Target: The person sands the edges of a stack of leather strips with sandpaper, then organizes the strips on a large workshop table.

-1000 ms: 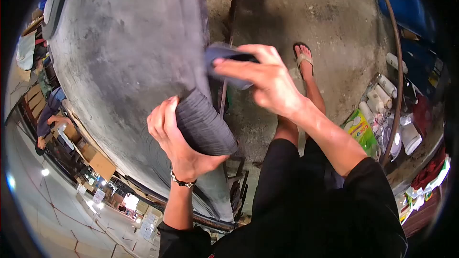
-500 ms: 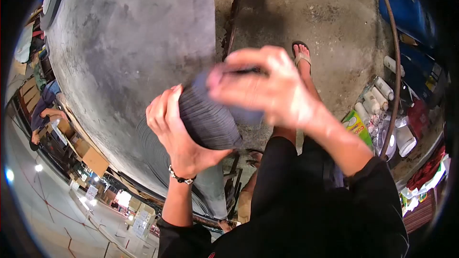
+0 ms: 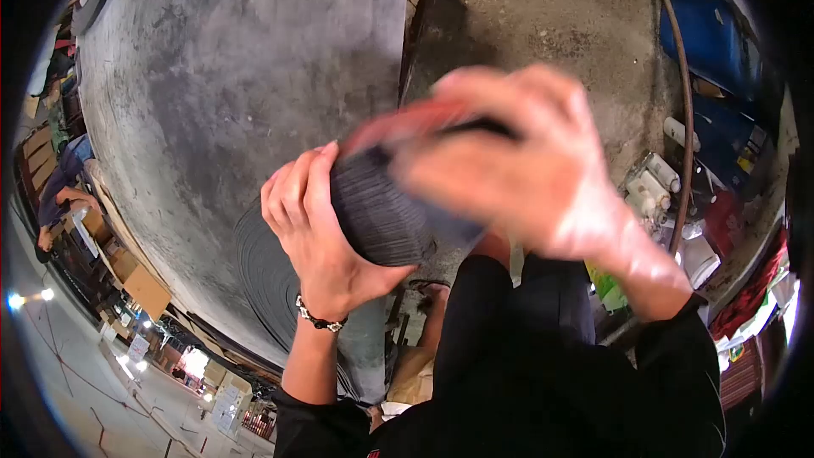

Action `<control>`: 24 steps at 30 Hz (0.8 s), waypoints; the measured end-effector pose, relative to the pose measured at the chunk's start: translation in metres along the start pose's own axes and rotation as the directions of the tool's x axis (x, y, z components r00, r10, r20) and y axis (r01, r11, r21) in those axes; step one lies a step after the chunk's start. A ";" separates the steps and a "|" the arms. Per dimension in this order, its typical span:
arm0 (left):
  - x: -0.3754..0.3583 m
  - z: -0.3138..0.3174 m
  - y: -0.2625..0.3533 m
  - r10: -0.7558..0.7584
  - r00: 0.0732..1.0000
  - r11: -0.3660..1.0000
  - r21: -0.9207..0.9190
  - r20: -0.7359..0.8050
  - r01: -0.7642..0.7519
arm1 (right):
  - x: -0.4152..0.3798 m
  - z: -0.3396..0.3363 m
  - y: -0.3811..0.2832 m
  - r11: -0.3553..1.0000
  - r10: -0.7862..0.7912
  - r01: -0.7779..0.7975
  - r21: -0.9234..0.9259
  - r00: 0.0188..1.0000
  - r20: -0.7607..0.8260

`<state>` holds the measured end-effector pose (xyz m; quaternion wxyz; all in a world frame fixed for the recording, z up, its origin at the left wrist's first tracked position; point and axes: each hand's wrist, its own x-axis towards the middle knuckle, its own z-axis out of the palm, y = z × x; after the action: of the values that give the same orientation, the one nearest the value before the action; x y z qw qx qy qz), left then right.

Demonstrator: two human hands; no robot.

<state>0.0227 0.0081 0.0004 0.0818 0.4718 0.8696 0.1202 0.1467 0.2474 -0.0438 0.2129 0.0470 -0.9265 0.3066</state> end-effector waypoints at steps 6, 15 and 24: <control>0.003 0.000 0.002 0.007 1.000 1.000 -0.013 -0.010 -0.007 | -0.007 0.001 0.029 0.977 0.047 -0.018 -0.214 0.990 0.130; 0.004 0.002 0.006 -0.009 0.999 0.999 -0.037 -0.043 0.007 | 0.002 -0.015 0.006 0.993 -0.077 0.088 -0.081 0.989 0.126; 0.003 0.003 0.005 -0.014 0.999 0.998 -0.055 -0.045 0.011 | 0.001 -0.009 -0.018 0.996 -0.022 0.034 -0.085 0.991 0.133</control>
<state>0.0255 0.0134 -0.0013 0.0756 0.4611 0.8705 0.1544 0.1529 0.2381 -0.0266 0.1574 0.0709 -0.9503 0.2592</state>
